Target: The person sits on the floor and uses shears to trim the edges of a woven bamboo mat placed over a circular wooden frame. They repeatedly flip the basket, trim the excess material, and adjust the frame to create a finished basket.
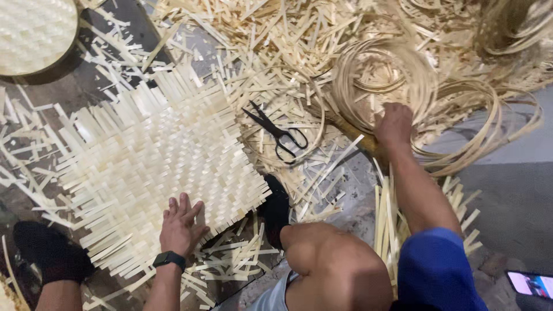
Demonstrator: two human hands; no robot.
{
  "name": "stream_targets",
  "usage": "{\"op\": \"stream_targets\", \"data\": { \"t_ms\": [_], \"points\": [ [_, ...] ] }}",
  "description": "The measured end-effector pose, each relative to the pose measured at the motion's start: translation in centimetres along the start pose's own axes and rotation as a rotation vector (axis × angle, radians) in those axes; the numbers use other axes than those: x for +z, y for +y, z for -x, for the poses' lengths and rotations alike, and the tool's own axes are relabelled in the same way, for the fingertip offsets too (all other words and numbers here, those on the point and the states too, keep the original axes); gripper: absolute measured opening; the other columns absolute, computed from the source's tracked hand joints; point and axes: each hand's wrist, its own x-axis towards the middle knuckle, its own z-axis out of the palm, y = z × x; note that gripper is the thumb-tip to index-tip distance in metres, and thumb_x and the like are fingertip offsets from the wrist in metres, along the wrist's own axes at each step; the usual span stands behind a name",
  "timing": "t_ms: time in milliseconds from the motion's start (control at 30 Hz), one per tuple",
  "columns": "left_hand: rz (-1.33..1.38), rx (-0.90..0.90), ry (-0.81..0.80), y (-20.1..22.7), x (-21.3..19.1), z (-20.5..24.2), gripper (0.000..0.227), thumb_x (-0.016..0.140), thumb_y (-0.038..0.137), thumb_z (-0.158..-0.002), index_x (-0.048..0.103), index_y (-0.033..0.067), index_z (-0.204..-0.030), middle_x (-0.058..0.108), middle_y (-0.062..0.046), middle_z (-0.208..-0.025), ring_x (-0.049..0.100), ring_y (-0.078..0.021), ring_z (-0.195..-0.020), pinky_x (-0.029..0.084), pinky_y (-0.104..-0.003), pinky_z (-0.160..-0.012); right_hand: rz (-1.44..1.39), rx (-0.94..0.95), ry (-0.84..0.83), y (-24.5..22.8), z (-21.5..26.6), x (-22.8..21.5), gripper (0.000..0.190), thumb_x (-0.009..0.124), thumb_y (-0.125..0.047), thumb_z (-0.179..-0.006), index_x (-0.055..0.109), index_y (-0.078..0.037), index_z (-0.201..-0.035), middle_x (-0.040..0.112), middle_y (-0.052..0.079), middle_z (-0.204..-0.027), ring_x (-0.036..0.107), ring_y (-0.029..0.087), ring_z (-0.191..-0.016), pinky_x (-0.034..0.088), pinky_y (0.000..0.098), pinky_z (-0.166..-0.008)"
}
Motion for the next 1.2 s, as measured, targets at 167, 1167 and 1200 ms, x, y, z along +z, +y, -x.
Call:
{"op": "stream_targets", "data": {
  "t_ms": [167,1167,1200],
  "points": [
    [0.05,0.011,0.019,-0.3,0.1,-0.1,0.08,0.087,0.044,-0.069,0.055,0.039,-0.143,0.024,-0.001,-0.168,0.018,-0.0289,-0.157,0.018,-0.046,-0.128,-0.381,-0.231,-0.559,-11.5,4.4,5.1,0.063,0.088,-0.04,-0.078,0.063,-0.01,-0.128,0.056,0.018,-0.135,0.046,0.036,-0.13,0.033,0.0532,-0.11],
    [2.276,0.201,0.173,-2.6,-17.0,-2.1,0.044,0.064,0.047,-0.102,0.067,0.0048,-0.114,0.043,0.006,-0.063,0.039,-0.006,-0.053,0.031,-0.021,-0.044,-0.299,-1.378,-0.064,-24.2,4.0,-19.5,0.02,0.076,-0.018,-0.083,0.071,-0.016,-0.102,0.071,0.006,-0.103,0.067,0.024,-0.1,0.057,0.0383,-0.088],
    [2.293,0.163,0.207,-3.1,-16.9,-1.2,0.041,0.064,0.046,-0.101,0.065,0.0053,-0.107,0.037,0.006,-0.06,0.033,-0.0066,-0.051,0.026,-0.022,-0.042,-0.462,-1.296,-0.037,-24.6,3.7,-19.9,0.03,0.078,-0.022,-0.082,0.068,-0.013,-0.109,0.069,0.01,-0.109,0.066,0.026,-0.104,0.057,0.0383,-0.089]
  ]
}}
